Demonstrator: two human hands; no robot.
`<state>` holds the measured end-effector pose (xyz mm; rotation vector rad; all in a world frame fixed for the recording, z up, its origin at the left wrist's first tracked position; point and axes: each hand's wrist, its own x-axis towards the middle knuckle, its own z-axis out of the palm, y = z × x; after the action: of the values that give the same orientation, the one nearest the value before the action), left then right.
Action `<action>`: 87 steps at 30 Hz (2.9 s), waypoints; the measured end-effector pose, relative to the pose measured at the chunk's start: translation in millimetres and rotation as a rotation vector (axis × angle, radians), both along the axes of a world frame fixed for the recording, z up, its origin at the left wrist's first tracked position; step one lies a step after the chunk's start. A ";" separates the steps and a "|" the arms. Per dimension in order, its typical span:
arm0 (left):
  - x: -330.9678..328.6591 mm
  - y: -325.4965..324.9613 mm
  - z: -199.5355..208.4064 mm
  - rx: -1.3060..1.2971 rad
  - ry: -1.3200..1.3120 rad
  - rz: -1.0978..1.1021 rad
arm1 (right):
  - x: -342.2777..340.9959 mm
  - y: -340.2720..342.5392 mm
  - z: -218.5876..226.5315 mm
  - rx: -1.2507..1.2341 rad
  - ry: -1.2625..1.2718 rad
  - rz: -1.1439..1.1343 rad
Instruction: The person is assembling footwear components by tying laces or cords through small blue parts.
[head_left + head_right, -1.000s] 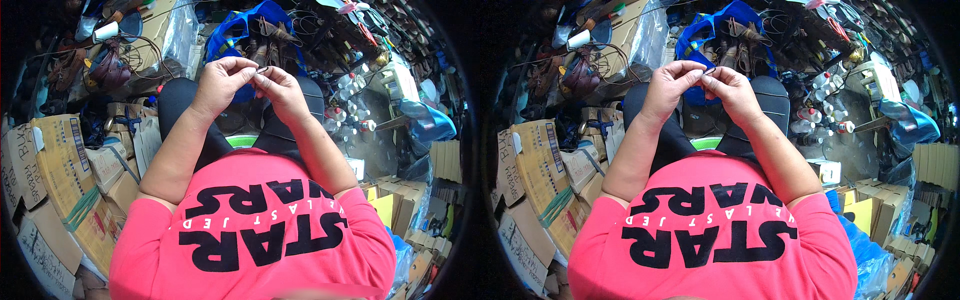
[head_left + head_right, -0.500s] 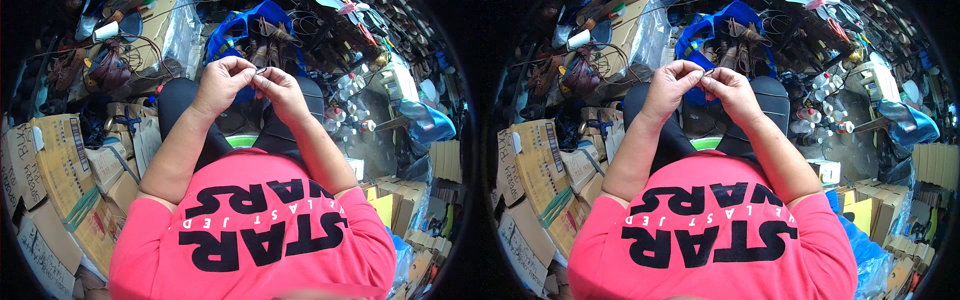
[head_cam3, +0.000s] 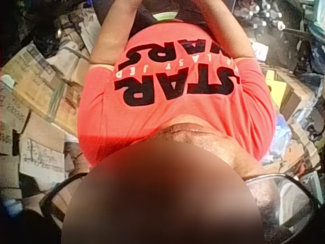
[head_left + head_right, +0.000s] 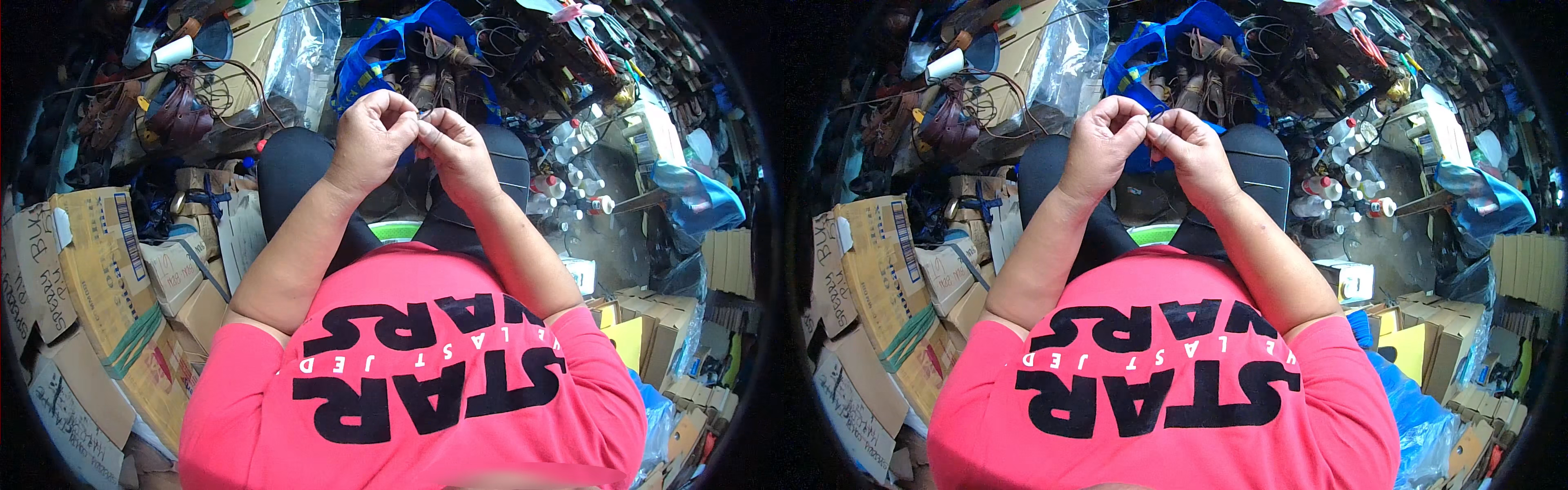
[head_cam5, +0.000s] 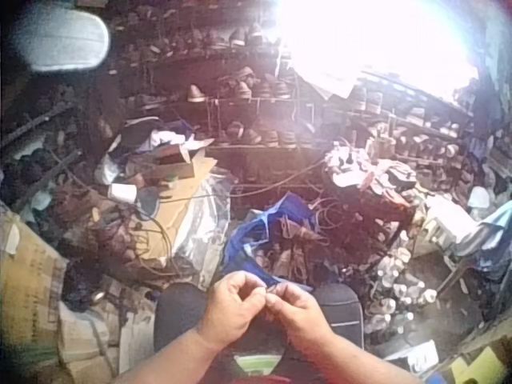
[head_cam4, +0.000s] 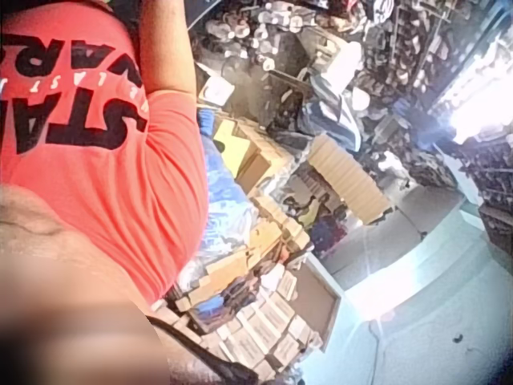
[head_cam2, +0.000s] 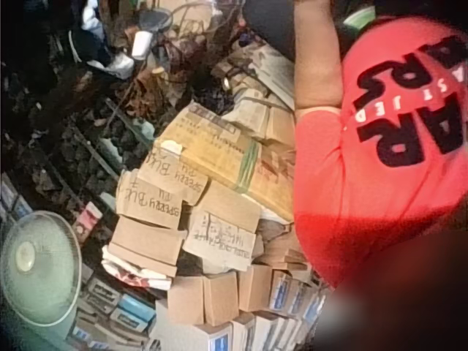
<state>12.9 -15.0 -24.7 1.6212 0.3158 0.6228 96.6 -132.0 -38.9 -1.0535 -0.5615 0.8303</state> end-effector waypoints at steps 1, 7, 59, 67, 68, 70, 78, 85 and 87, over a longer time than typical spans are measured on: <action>-0.7 0.1 0.5 -0.057 -0.012 -0.019 | 2.0 0.6 -2.2 0.005 0.007 0.004; -5.3 5.8 3.7 -0.277 -0.017 -0.083 | 6.5 -3.0 0.1 -0.035 0.037 0.033; -6.3 -6.1 11.9 0.569 0.054 0.164 | 9.1 -10.9 32.4 -0.304 -1.059 -0.257; -6.0 5.6 1.5 -0.377 0.036 -0.086 | 23.3 -23.1 0.1 -0.279 -0.195 0.044; -5.5 6.2 0.5 -0.377 0.036 -0.086 | 23.1 -25.6 -2.4 -0.279 -0.195 0.044; -5.0 7.9 -2.0 -0.510 0.018 -0.096 | 17.8 -28.5 -0.1 -0.327 -0.131 0.056; -7.2 8.1 -2.3 -0.712 0.017 -0.161 | 15.4 -24.3 -8.1 -0.161 -0.103 0.141; -9.1 9.2 -4.2 -0.762 0.083 -0.190 | 22.3 -26.8 -18.2 -0.460 -1.046 -0.268; -9.1 6.9 -4.6 -0.745 0.089 -0.163 | 27.5 -30.9 -10.9 -0.394 -0.651 -0.177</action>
<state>3.8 -8.1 -29.4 0.9427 0.4164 0.2542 124.1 -162.9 -49.7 -1.7315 -0.8518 0.4336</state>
